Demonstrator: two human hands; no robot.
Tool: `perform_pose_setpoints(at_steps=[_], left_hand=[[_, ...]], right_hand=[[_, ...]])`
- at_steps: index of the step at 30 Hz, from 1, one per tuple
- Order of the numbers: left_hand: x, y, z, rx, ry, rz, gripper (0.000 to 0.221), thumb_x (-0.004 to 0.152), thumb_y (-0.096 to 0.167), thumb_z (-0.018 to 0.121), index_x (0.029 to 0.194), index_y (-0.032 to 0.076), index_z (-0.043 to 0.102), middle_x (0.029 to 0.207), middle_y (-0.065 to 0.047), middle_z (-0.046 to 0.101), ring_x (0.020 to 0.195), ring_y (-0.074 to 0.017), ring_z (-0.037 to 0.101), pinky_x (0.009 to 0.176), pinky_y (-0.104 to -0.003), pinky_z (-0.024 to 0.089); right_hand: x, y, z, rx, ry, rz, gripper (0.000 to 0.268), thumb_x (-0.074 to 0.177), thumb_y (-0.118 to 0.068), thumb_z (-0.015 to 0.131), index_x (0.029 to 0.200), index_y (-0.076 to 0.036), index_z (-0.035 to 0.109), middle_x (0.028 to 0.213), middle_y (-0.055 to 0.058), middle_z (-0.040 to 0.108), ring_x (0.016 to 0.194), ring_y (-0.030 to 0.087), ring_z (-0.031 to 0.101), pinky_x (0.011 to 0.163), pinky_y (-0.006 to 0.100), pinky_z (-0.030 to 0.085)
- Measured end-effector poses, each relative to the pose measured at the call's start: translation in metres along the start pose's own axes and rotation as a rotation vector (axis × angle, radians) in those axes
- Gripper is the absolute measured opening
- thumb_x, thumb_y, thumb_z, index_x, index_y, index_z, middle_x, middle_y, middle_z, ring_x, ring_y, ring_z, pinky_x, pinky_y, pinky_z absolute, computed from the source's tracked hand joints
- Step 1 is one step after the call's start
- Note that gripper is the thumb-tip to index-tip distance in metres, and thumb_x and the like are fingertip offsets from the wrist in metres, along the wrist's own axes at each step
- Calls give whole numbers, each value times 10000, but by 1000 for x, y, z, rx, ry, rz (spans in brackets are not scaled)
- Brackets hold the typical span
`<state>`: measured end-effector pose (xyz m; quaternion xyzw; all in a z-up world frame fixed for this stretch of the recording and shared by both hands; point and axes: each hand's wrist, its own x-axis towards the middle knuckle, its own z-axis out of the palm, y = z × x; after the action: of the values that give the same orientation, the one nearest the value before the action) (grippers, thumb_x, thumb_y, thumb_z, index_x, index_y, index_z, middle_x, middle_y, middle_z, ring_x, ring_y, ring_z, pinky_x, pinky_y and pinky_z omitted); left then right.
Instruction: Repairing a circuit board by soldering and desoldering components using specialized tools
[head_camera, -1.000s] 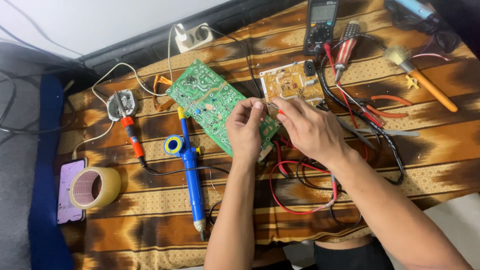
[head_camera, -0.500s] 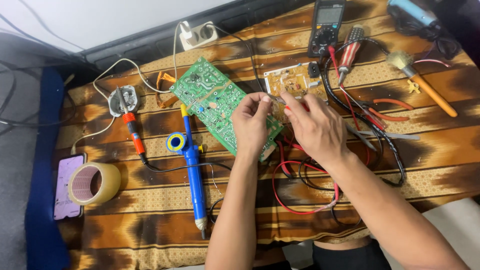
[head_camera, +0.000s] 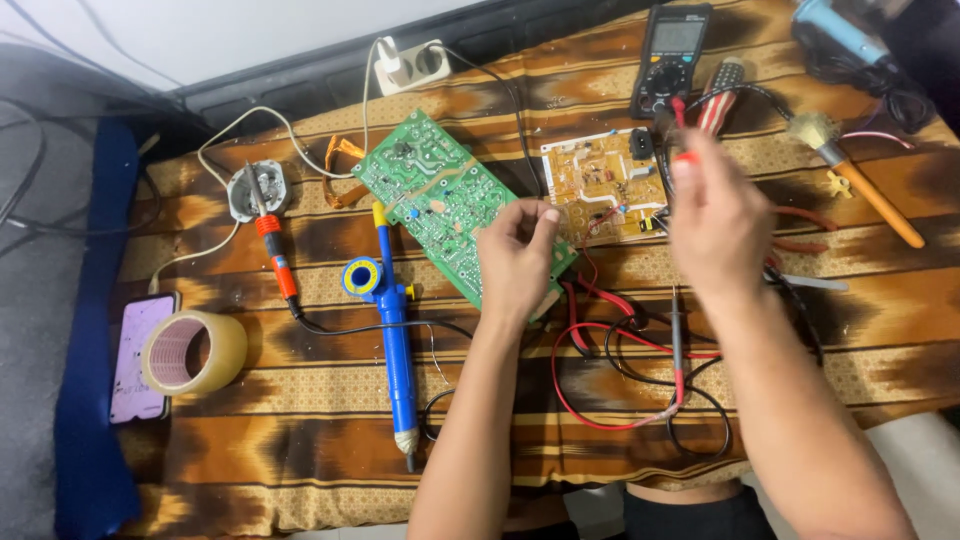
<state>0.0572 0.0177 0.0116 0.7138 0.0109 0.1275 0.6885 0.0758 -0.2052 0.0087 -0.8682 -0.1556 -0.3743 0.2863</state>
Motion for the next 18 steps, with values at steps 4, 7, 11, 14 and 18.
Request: perform_pose_setpoints(at_steps=[4,7,11,14,18], left_hand=[[-9,12,1,-83,17,-63,80,907,104,729,925,28,745,654,-42,641,583,-101,568,559,-250,481],[-3,-4,6,-190,27,-43,115,939,110,726,983,7,751,727,-87,700,655,-120,625,619,-260,524],[-3,-5,7,-240,43,-27,130,943,120,741,999,3,751,759,-98,720,664,-122,647,626,-259,543],[-1,-9,8,-259,38,-19,141,944,123,746,1008,-3,749,779,-107,726,676,-127,660,632,-263,554],[1,-15,7,-272,39,7,135,942,120,751,995,-4,746,759,-97,712,667,-128,657,641,-265,556]], right_hand=[[-8,-15,16,65,2,-18,290,1151,-190,567,1320,3,702,936,246,705,779,429,706,642,484,576],[-6,-28,21,26,-33,-132,316,1098,-299,589,1346,-144,707,976,109,720,795,332,734,586,419,581],[-4,-46,8,32,-140,-180,367,1097,-325,538,1402,-187,689,916,82,699,713,264,710,565,372,585],[0,-57,1,18,-175,-209,365,1083,-310,557,1404,-195,687,897,75,684,705,266,709,552,378,583],[5,-66,-2,7,-199,-239,331,1074,-287,586,1371,-185,691,910,67,667,715,291,710,543,401,581]])
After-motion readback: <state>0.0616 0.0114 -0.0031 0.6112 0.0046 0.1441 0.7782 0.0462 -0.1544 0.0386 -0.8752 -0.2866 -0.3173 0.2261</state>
